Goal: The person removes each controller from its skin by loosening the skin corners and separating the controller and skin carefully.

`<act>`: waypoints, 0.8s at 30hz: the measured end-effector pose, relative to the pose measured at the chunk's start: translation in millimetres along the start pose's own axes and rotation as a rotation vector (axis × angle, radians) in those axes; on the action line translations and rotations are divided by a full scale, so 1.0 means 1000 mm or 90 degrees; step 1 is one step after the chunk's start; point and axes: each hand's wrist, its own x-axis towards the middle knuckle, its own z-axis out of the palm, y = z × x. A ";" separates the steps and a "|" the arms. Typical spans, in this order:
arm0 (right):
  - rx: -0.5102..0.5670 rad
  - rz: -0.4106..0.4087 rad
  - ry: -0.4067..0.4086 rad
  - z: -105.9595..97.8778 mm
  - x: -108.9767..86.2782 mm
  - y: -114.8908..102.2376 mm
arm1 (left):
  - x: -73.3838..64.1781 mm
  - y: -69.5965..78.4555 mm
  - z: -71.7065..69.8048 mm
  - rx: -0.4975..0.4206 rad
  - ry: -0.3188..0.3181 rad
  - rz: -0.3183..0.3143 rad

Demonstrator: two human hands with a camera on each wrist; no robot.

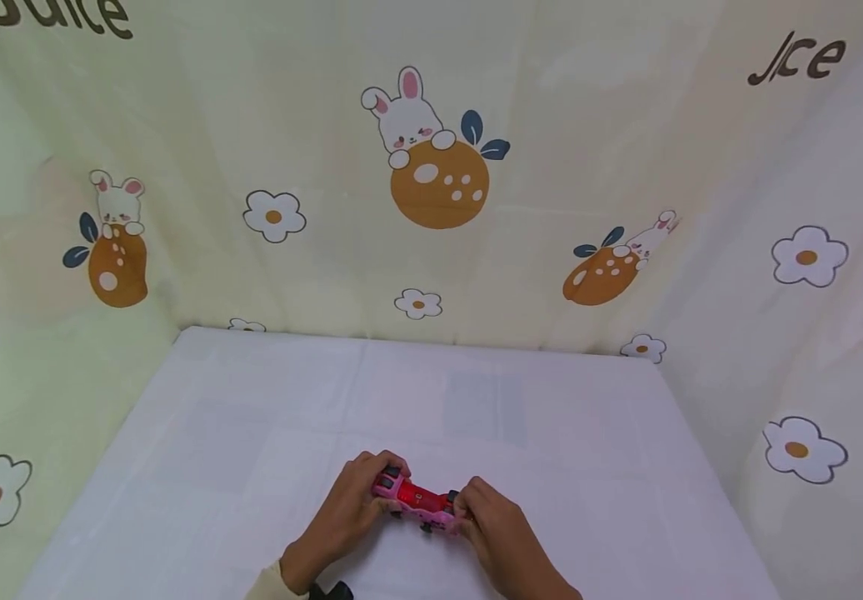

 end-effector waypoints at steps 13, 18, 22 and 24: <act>0.096 0.126 0.061 -0.003 -0.004 0.021 | 0.003 0.002 -0.001 -0.018 -0.017 -0.037; 0.098 0.225 0.061 0.004 0.001 0.019 | 0.001 0.004 -0.001 -0.016 -0.002 -0.056; 0.115 0.225 0.016 0.012 0.006 0.019 | 0.003 0.004 -0.003 -0.045 -0.029 -0.070; 0.127 0.237 -0.014 0.016 0.007 0.019 | 0.005 0.001 -0.004 -0.069 -0.064 -0.067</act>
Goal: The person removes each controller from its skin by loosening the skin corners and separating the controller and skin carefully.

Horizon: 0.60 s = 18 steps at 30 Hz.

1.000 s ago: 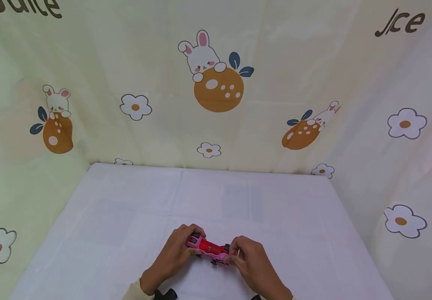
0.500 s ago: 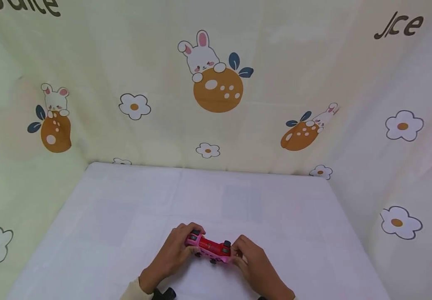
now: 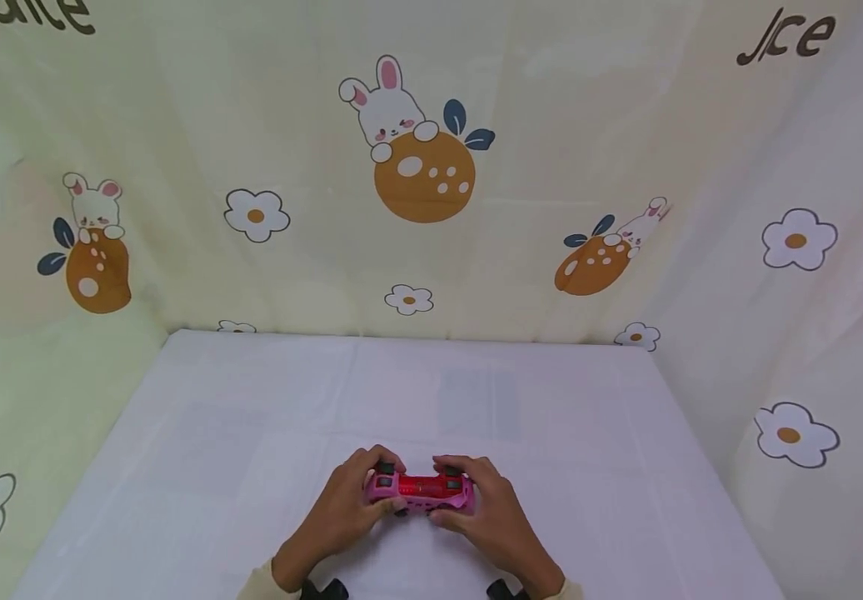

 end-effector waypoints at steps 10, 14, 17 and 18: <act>0.003 0.030 -0.034 0.005 0.001 -0.001 | 0.025 -0.010 -0.017 -0.119 -0.184 0.078; -0.009 -0.011 -0.027 0.006 -0.001 0.001 | 0.028 -0.012 -0.018 -0.142 -0.171 0.076; -0.007 -0.021 -0.024 0.005 -0.002 0.002 | 0.030 -0.015 -0.017 -0.152 -0.168 0.072; -0.004 -0.022 -0.026 0.005 -0.002 0.002 | 0.031 -0.016 -0.017 -0.154 -0.171 0.070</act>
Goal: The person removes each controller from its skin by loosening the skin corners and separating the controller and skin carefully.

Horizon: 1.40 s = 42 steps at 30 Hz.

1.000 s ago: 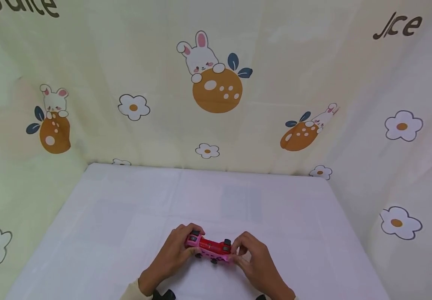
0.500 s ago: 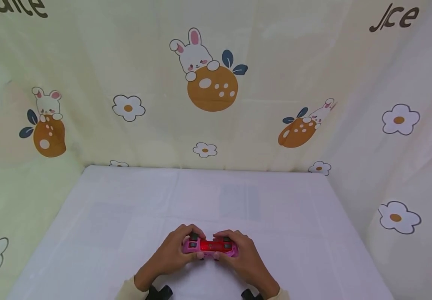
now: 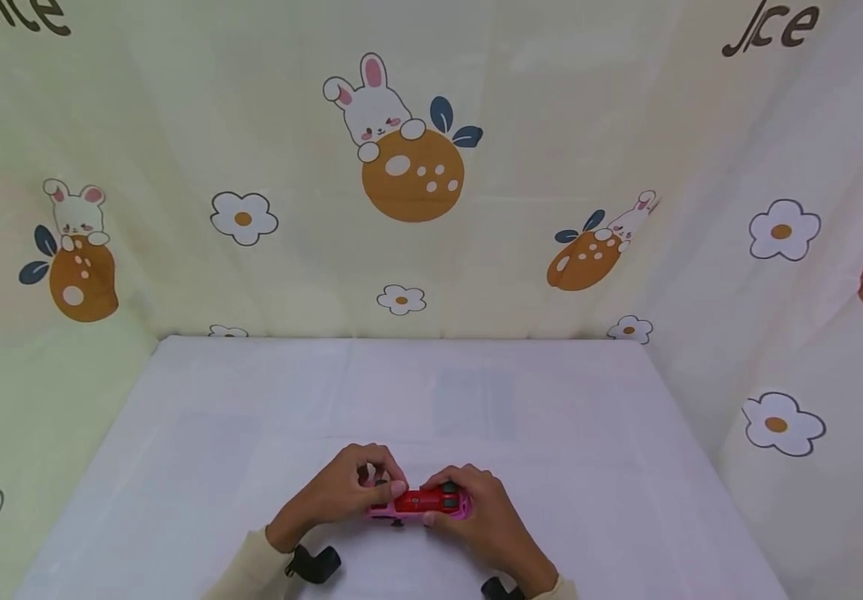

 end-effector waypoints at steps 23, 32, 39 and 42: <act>0.012 -0.007 -0.026 0.000 -0.007 0.001 | 0.018 -0.006 -0.009 -0.112 -0.274 -0.011; -0.008 -0.017 -0.021 0.000 -0.008 -0.004 | 0.017 -0.008 -0.017 -0.194 -0.321 -0.115; -0.038 -0.054 -0.003 -0.002 -0.004 -0.003 | 0.014 -0.008 -0.013 -0.260 -0.265 -0.117; -0.044 -0.054 -0.007 -0.003 -0.003 0.000 | 0.009 -0.009 -0.010 -0.294 -0.222 -0.111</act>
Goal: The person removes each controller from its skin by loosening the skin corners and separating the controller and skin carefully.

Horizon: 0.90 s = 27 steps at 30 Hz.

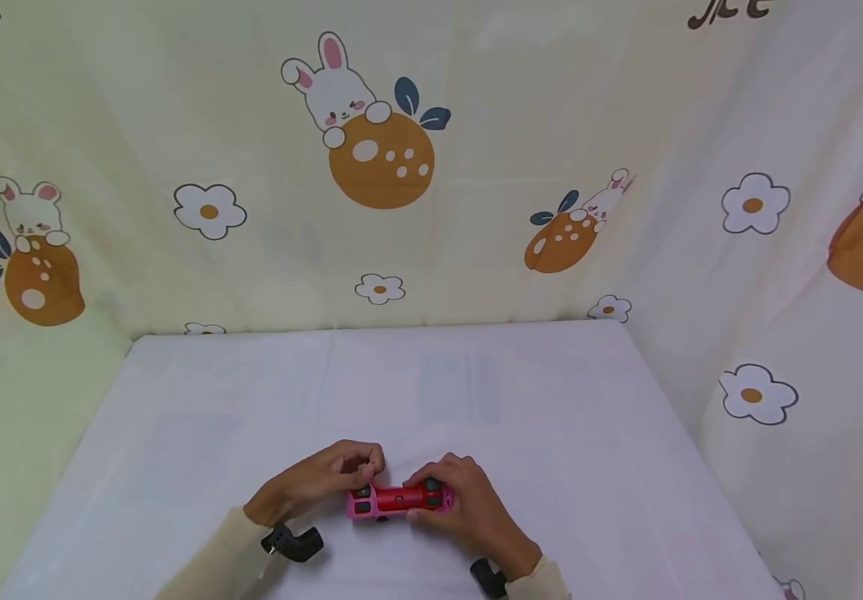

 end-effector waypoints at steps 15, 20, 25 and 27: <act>-0.015 0.007 0.002 0.002 0.006 -0.006 | -0.022 -0.006 0.005 -0.022 0.121 0.097; -0.030 0.002 0.015 0.001 0.007 -0.004 | -0.024 0.009 -0.002 0.127 0.075 0.109; -0.023 0.001 0.015 0.001 0.007 -0.003 | -0.030 0.029 -0.001 0.265 0.080 0.067; -0.018 0.000 0.013 0.001 0.007 -0.004 | -0.034 0.033 0.002 0.298 0.099 0.042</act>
